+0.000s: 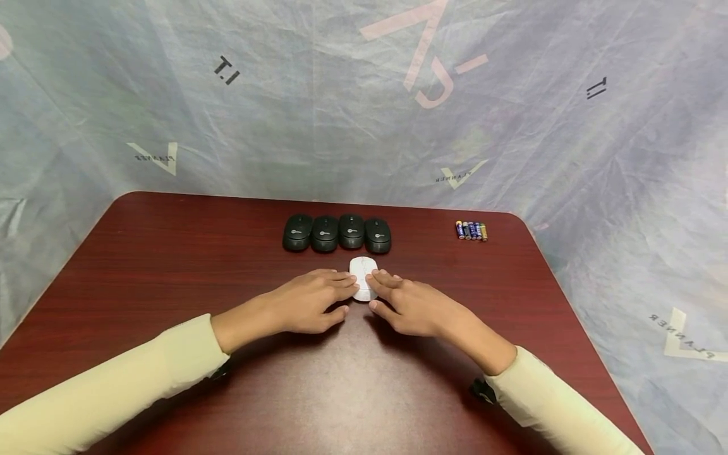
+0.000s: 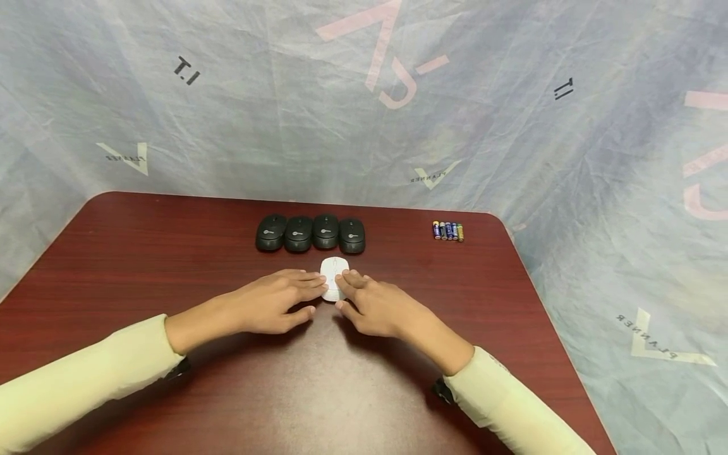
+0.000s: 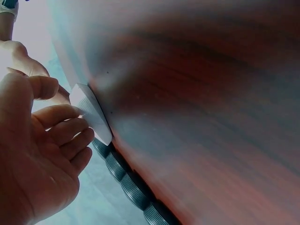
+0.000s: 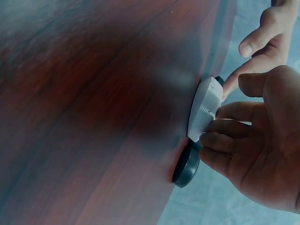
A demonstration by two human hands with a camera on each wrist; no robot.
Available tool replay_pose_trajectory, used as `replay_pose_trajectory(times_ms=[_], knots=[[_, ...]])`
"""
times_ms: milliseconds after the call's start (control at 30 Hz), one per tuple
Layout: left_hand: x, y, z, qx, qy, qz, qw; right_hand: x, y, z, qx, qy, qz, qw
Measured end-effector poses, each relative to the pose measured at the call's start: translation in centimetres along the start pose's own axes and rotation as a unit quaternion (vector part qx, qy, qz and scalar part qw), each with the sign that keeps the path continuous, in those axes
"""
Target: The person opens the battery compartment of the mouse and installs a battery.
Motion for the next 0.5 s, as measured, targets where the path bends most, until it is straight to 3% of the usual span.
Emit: replay_pose_trajectory(times_ms=[500], knots=[[1.1,0.4,-2.2,-0.021,0.003,0.012,0.9997,1.6,-0.3,1.7,0.011,0.016,0.009,1.0]])
Point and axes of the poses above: each hand's wrist, its own z-axis towards the middle knuckle, its own y-axis out of the back of the hand, x = y × z, the point moved 2 cm from there along z, towards the middle knuckle, and after that the axes turned 7 degrees about y, right-handed, at the moved point
